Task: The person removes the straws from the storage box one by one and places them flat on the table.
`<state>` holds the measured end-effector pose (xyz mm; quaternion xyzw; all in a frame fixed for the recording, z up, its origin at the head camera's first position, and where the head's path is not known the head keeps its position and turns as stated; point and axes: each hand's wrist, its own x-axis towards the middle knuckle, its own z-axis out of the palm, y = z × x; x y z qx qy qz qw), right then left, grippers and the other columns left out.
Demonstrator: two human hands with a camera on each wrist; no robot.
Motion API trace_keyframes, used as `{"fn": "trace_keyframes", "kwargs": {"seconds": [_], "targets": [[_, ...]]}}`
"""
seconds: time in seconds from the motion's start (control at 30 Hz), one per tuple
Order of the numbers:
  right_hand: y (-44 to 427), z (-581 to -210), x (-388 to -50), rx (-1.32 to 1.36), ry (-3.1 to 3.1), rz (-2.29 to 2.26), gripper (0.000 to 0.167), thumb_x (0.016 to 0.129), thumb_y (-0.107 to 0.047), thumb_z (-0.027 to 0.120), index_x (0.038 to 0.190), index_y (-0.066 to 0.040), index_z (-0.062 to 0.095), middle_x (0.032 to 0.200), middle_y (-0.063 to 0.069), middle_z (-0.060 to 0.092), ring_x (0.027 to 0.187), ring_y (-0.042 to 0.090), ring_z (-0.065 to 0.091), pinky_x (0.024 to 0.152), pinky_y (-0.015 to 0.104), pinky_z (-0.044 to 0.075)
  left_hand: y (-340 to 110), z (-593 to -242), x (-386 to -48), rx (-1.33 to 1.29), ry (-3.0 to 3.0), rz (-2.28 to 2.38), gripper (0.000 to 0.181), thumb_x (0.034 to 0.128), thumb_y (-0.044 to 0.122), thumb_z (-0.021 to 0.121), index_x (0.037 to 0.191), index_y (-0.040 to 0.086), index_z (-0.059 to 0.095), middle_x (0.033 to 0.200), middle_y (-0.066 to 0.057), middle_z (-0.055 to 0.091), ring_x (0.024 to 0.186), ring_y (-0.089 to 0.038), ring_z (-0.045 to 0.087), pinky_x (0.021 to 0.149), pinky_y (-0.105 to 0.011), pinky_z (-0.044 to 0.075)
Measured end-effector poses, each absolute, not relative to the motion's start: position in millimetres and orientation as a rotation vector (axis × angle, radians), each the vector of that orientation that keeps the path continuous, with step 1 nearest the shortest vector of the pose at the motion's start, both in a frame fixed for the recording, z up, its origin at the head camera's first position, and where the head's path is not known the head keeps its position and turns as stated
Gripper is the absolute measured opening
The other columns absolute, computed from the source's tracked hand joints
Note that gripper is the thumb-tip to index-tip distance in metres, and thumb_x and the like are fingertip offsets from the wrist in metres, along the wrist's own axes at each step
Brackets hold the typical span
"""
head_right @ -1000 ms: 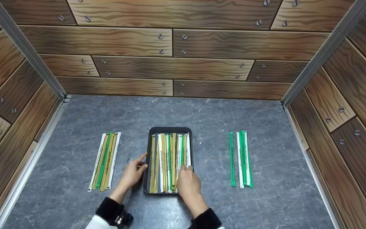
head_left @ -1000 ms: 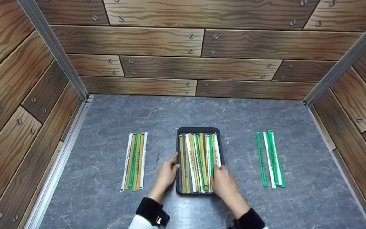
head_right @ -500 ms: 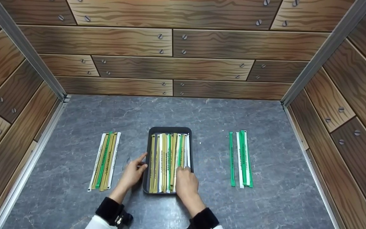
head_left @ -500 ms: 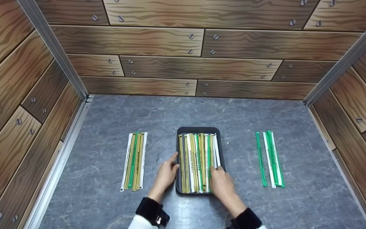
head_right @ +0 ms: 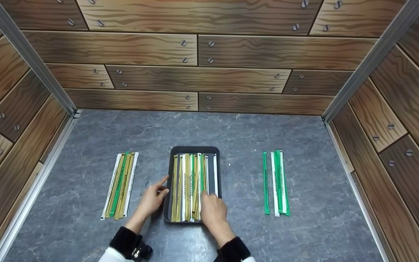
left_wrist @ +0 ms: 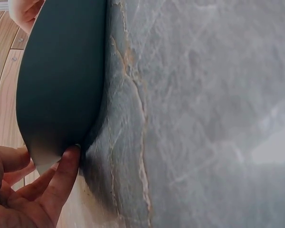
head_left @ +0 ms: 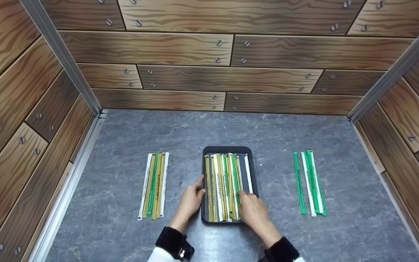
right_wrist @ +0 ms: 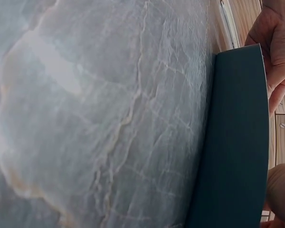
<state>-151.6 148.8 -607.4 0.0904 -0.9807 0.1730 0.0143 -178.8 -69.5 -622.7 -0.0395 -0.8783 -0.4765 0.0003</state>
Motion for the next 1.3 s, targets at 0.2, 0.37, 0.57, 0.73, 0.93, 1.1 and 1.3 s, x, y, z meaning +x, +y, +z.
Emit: {"fn": "trace_keyframes", "kwargs": {"seconds": [0.2, 0.37, 0.57, 0.73, 0.93, 1.1, 1.3], "targets": [[149.6, -608.6, -150.6, 0.299, -3.046, 0.566, 0.04, 0.079, 0.005, 0.065, 0.118, -0.002, 0.064, 0.087, 0.019, 0.067, 0.054, 0.029, 0.057, 0.043, 0.039, 0.046, -69.0, -622.9, -179.0, -0.123, -2.753, -1.492, 0.053, 0.0906, 0.003, 0.065, 0.142, 0.006, 0.051, 0.101, -0.019, 0.071, 0.088, -0.03, 0.067, 0.087, -0.048, 0.053], [151.1, -608.5, -149.0, 0.315, -2.999, 0.657, 0.039, 0.082, 0.004, 0.067, 0.12, -0.002, 0.063, 0.088, 0.017, 0.068, 0.055, 0.024, 0.057, 0.043, 0.033, 0.044, -69.2, -623.4, -178.5, -0.124, -2.75, -1.501, 0.053, 0.0908, 0.002, 0.064, 0.142, 0.005, 0.051, 0.101, -0.018, 0.071, 0.089, -0.029, 0.067, 0.087, -0.047, 0.053], [157.0, -599.4, -148.7, 0.286, -2.911, 0.873, 0.043, 0.083, 0.004, 0.07, 0.125, -0.003, 0.061, 0.08, 0.007, 0.063, 0.057, 0.014, 0.052, 0.044, 0.025, 0.043, -69.0, -624.2, -178.4, -0.127, -2.744, -1.499, 0.053, 0.0907, 0.002, 0.064, 0.142, 0.006, 0.051, 0.105, -0.02, 0.07, 0.094, -0.031, 0.067, 0.091, -0.048, 0.051], [168.1, -589.5, -150.5, 0.23, -2.865, 1.0, 0.053, 0.083, 0.006, 0.068, 0.133, -0.006, 0.057, 0.069, -0.005, 0.053, 0.052, 0.008, 0.047, 0.042, 0.024, 0.042, -69.5, -623.2, -178.3, -0.149, -2.742, -1.49, 0.052, 0.0907, 0.001, 0.064, 0.141, 0.003, 0.051, 0.099, -0.018, 0.071, 0.088, -0.029, 0.067, 0.087, -0.048, 0.052], [178.9, -588.1, -153.5, 0.199, -2.817, 1.056, 0.054, 0.08, 0.007, 0.071, 0.132, -0.007, 0.06, 0.069, -0.008, 0.052, 0.055, 0.008, 0.048, 0.048, 0.025, 0.043, -69.8, -622.4, -177.8, -0.138, -2.75, -1.485, 0.052, 0.0911, 0.002, 0.064, 0.141, 0.003, 0.051, 0.097, -0.016, 0.071, 0.088, -0.029, 0.067, 0.088, -0.048, 0.052], [183.5, -589.2, -154.3, 0.186, -2.778, 1.085, 0.054, 0.078, 0.004, 0.076, 0.13, -0.007, 0.062, 0.073, -0.007, 0.055, 0.06, 0.008, 0.051, 0.051, 0.026, 0.045, -69.6, -623.0, -177.9, -0.143, -2.75, -1.477, 0.052, 0.091, 0.002, 0.064, 0.141, 0.003, 0.051, 0.099, -0.018, 0.071, 0.09, -0.031, 0.067, 0.089, -0.049, 0.051], [195.3, -584.7, -156.7, 0.139, -2.741, 1.113, 0.053, 0.082, 0.004, 0.074, 0.131, -0.007, 0.061, 0.076, -0.003, 0.06, 0.059, 0.01, 0.058, 0.05, 0.028, 0.049, -69.2, -623.3, -178.0, -0.153, -2.749, -1.474, 0.052, 0.0906, 0.001, 0.064, 0.141, 0.003, 0.051, 0.095, -0.016, 0.071, 0.084, -0.028, 0.067, 0.085, -0.047, 0.053]]}}
